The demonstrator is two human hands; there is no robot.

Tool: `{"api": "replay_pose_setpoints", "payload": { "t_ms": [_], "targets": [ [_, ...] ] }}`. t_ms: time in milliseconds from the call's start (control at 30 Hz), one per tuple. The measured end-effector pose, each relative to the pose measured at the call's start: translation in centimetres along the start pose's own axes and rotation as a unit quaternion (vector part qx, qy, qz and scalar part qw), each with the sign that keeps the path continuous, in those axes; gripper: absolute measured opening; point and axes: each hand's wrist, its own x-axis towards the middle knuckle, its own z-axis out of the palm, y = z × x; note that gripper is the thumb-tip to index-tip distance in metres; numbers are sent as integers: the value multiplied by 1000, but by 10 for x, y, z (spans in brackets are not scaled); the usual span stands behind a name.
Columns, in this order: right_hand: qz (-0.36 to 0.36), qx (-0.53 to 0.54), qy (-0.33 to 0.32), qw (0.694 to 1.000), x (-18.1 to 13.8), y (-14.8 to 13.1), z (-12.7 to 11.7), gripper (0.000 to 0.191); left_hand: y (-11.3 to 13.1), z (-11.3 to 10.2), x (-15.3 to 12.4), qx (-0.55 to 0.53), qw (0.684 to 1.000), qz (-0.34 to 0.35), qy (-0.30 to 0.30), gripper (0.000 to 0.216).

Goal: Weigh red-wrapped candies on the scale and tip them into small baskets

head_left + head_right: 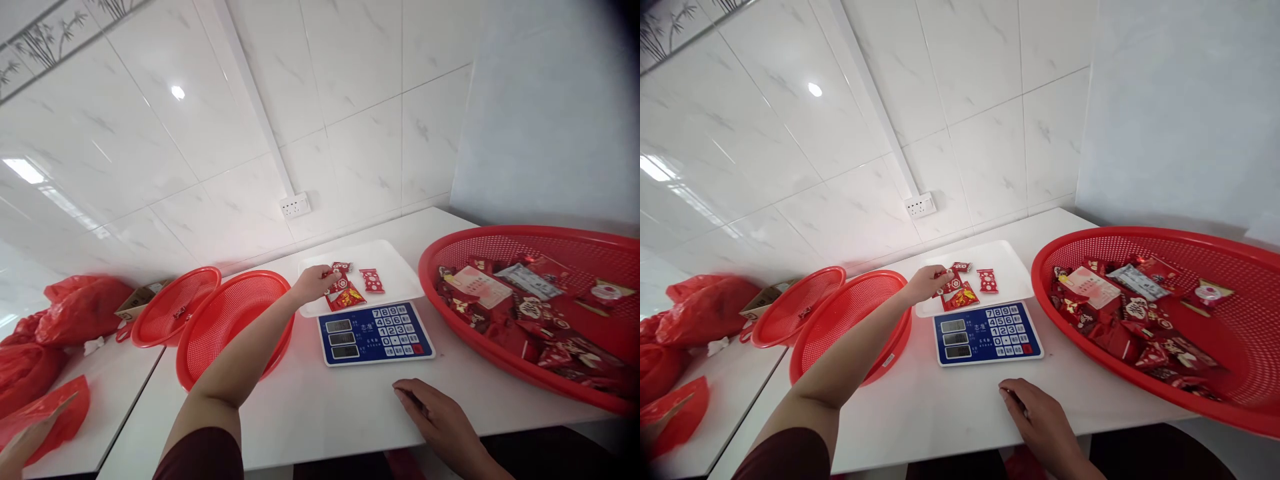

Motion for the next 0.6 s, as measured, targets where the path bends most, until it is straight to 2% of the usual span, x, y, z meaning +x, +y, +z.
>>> {"api": "replay_pose_setpoints", "payload": {
  "t_ms": [133,300,500,600],
  "targets": [
    [-1,-4,-4,1000,0,1,-1,26,0,11,-2,20,999,9,-42,34],
    [-4,-3,3,1000,0,-1,-1,27,2,17,-1,25,997,1,-67,37],
    [-7,5,23,1000,-1,-3,0,25,10,20,0,-19,999,-20,-47,41],
    [1,15,32,999,-2,-6,0,26,8,12,-1,-50,998,-42,-16,37]
  ]
}}
